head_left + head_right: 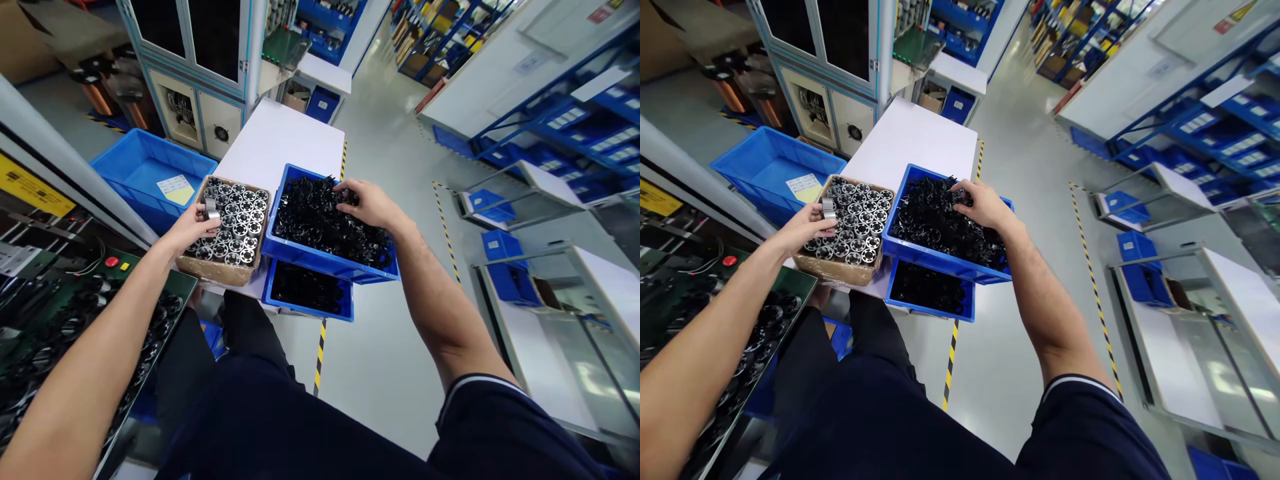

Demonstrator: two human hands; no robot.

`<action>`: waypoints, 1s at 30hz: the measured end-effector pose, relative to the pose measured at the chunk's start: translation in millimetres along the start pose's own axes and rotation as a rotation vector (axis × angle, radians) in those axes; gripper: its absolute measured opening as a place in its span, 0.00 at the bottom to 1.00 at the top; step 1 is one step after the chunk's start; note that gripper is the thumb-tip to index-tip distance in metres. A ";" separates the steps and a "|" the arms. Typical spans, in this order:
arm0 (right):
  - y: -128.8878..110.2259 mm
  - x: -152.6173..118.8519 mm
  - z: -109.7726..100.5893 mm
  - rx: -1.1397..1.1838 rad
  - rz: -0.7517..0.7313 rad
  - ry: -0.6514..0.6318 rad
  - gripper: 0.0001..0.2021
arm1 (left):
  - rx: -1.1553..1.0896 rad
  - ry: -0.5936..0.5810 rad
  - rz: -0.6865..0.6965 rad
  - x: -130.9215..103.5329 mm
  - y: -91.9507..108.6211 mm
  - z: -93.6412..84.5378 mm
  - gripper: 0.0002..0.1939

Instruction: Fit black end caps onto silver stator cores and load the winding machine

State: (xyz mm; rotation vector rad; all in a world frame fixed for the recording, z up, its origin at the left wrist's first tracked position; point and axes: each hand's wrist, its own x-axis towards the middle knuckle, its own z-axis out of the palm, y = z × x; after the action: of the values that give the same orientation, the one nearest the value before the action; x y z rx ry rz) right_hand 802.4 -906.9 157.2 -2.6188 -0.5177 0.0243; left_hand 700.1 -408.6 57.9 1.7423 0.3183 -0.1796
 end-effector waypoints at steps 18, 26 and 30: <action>-221.7 -162.0 126.4 0.616 -0.246 -0.088 0.26 | -0.928 -0.098 0.134 -326.0 -79.4 66.1 0.29; -312.3 -225.6 155.0 0.552 -0.650 -0.281 0.14 | -0.207 0.413 0.537 -343.0 -73.1 54.7 0.25; -296.9 -227.2 156.9 0.708 -0.560 -0.329 0.29 | -0.160 0.462 0.555 -337.0 -78.2 57.8 0.21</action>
State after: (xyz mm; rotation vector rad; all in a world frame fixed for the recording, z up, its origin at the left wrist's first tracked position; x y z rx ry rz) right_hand 469.4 -676.8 134.7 -1.7235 -1.1062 0.3856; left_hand 359.2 -489.9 72.6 1.6337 0.1635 0.6394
